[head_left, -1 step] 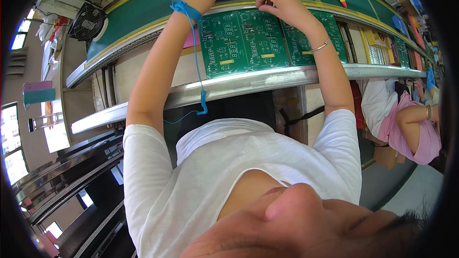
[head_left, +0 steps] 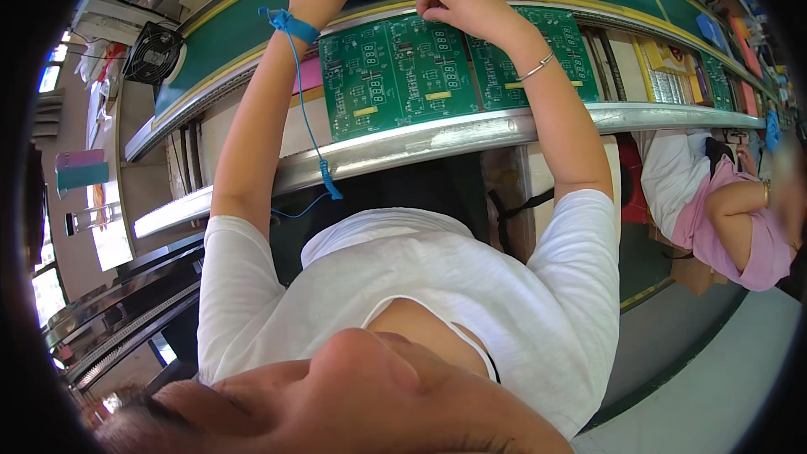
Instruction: Placing small electronic components into a printed circuit board on an assembly line.
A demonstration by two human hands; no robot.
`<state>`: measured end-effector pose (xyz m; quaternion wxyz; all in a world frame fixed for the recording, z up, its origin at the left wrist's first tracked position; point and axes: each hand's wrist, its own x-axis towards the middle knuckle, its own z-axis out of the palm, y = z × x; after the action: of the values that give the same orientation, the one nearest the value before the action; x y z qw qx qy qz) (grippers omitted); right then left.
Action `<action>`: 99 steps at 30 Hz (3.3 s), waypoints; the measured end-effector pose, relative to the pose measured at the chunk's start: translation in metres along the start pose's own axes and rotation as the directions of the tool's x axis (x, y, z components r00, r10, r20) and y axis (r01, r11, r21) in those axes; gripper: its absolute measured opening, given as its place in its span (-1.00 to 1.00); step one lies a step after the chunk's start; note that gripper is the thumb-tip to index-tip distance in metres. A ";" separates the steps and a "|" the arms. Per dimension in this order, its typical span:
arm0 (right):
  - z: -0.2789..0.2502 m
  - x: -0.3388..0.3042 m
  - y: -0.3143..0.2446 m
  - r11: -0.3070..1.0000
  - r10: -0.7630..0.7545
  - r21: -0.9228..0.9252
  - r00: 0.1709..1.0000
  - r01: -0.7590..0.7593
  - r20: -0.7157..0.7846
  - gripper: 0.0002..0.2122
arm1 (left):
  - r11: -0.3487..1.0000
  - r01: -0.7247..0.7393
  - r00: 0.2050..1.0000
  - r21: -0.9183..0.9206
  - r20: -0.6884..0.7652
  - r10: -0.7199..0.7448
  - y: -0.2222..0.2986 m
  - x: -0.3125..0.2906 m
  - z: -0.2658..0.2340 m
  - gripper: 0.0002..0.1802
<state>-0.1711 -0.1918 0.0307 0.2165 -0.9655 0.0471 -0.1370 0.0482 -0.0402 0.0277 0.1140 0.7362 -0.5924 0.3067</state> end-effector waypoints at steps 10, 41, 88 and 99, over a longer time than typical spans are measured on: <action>0.005 -0.002 0.008 0.996 0.061 0.055 0.988 -0.069 0.141 -0.93 | 0.932 0.043 0.998 -0.361 -0.033 -0.059 0.001 0.003 0.014 -0.91; 0.012 0.002 0.006 1.000 0.003 -0.016 0.992 -0.001 0.123 -0.87 | -0.215 0.618 0.772 -0.756 0.636 -0.017 -0.023 -0.077 -0.027 -0.82; 0.003 -0.008 0.002 0.995 -0.065 -0.071 0.997 0.069 0.048 -0.83 | 0.749 0.298 0.939 -0.592 0.322 -0.119 0.013 -0.077 -0.018 -0.78; 0.012 -0.006 0.013 0.994 -0.071 -0.083 0.995 0.076 0.069 -0.79 | 0.748 0.260 0.946 -0.610 0.318 -0.069 0.017 -0.076 -0.022 -0.85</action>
<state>-0.1733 -0.1979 0.0128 0.1714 -0.9789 0.0100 -0.1106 0.0170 0.0282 -0.0031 0.3033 0.7367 -0.6035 -0.0322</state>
